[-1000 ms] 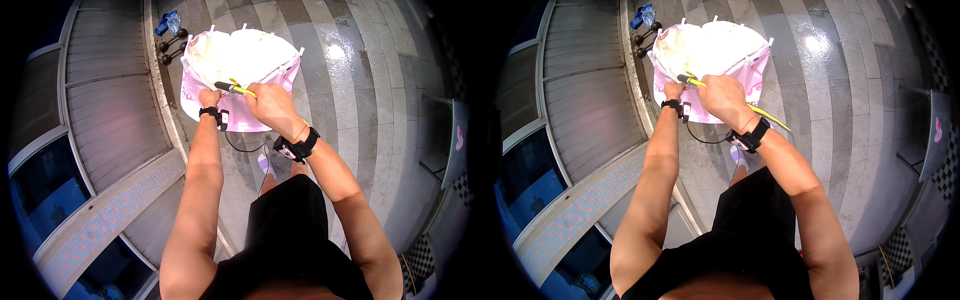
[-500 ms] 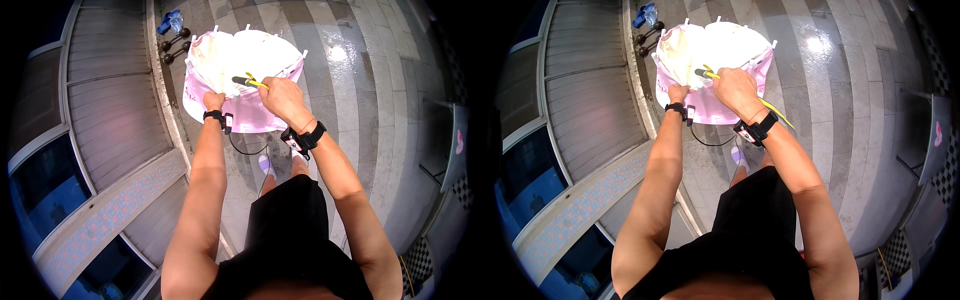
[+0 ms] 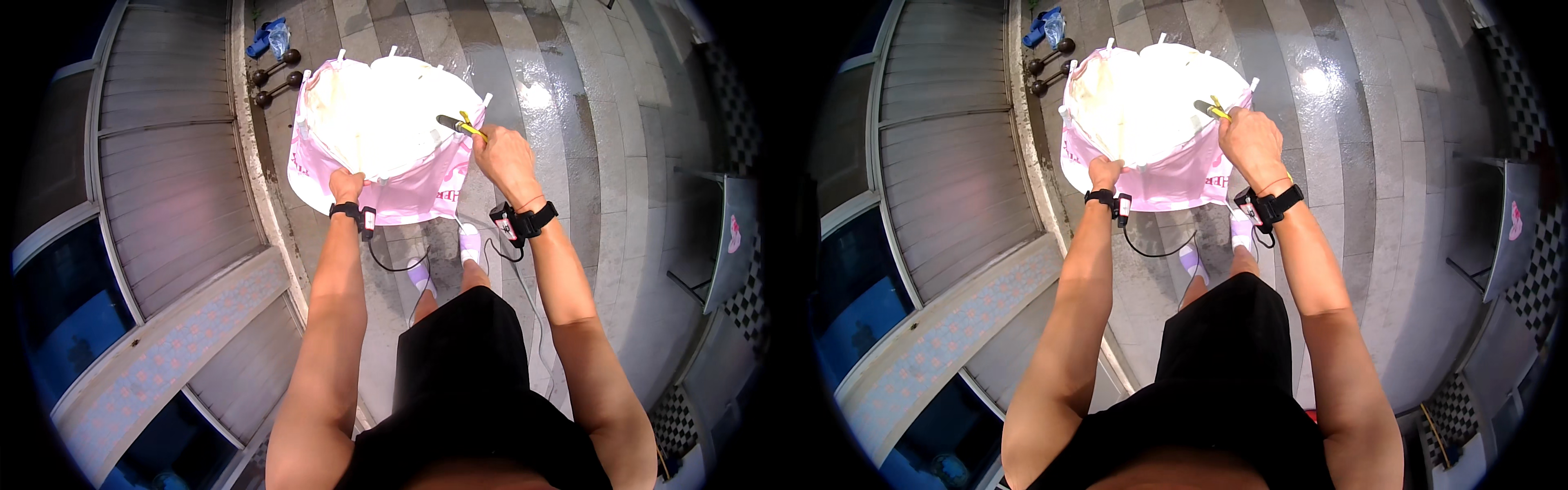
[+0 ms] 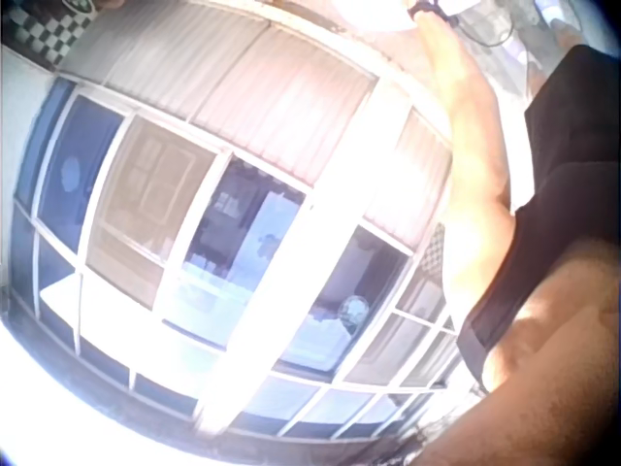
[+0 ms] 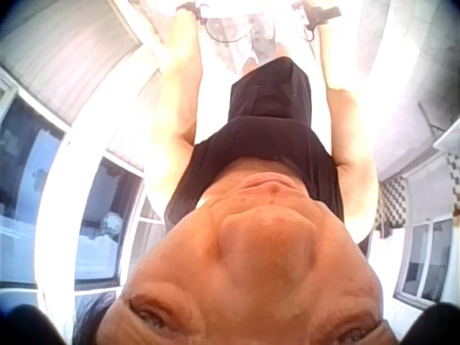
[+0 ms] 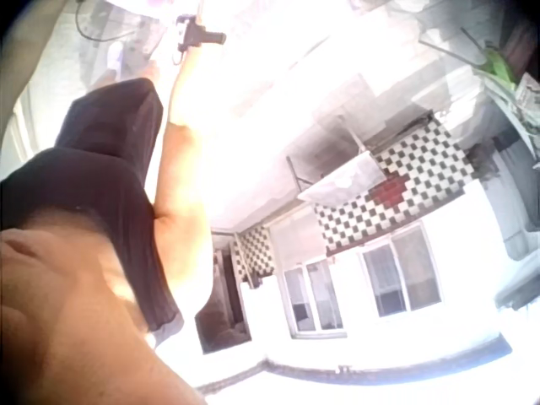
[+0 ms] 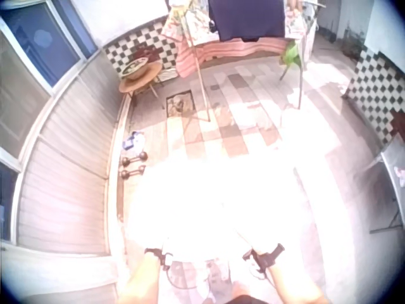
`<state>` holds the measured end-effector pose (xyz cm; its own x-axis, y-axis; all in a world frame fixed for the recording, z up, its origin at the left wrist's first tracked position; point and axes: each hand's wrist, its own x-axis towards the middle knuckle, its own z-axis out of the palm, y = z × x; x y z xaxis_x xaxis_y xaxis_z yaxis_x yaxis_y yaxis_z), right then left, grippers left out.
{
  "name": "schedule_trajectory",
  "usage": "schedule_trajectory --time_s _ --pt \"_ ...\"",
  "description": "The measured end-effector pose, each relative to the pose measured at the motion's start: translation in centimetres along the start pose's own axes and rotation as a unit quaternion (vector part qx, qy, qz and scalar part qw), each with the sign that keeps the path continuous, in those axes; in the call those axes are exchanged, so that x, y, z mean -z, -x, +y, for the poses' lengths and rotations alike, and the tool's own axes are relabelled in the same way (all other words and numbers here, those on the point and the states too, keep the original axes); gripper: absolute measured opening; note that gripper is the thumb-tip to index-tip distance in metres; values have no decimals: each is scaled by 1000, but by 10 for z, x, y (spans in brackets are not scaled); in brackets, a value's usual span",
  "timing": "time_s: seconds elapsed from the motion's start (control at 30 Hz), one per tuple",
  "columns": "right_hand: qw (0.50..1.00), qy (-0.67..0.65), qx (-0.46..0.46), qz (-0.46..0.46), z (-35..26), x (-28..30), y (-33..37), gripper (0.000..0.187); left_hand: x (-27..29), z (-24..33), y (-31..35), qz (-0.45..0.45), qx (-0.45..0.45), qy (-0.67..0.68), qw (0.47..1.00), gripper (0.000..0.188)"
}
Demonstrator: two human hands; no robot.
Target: The person cleans a small pink tent by spraying water with a hose and wiping the fabric with a cloth before folding it on a table.
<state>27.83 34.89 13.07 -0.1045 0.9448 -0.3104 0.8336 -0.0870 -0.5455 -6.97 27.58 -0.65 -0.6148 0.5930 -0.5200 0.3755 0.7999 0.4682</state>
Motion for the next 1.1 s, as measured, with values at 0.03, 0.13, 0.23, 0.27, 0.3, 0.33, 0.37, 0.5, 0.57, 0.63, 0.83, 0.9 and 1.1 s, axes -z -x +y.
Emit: schedule_trajectory --time_s 0.03,0.13,0.23,0.27,0.3,0.33,0.37,0.5,0.57,0.63,0.83,0.9,1.1 --pt "1000 2 -2 15 6 2 -3 29 -1 -1 -1 -1 -12 1 1000 10" --pt "1000 1 -2 -6 2 16 -4 29 -2 2 0 8 -8 -15 1000 15" --pt "1000 1 10 -22 -10 20 2 30 -1 13 9 5 5 -35 999 12" --pt "1000 2 16 -21 -12 20 3 30 0 17 13 7 4 -42 999 12" --pt "1000 14 16 -17 -11 19 3 30 3 21 19 8 3 -50 999 13" --pt "999 26 16 -13 -9 18 2 30 4 25 24 9 2 -57 998 13" --pt "999 38 16 -8 -7 18 2 30 5 27 25 7 5 -55 998 10" --pt "995 85 -30 30 12 28 -5 31 4 33 38 1 11 -48 999 12" --pt "993 100 -45 48 20 37 -12 32 5 30 36 1 6 -43 999 11" --pt "992 105 -51 54 25 45 -15 31 3 29 34 3 15 -52 999 8" --pt "988 90 -37 118 29 51 -11 27 -2 21 33 -4 14 -13 1000 5" --pt "989 72 -32 123 24 53 -10 26 -5 19 32 -1 16 -26 1000 7" --pt "988 48 -15 144 17 45 -12 25 -7 13 33 6 4 -18 1000 9"
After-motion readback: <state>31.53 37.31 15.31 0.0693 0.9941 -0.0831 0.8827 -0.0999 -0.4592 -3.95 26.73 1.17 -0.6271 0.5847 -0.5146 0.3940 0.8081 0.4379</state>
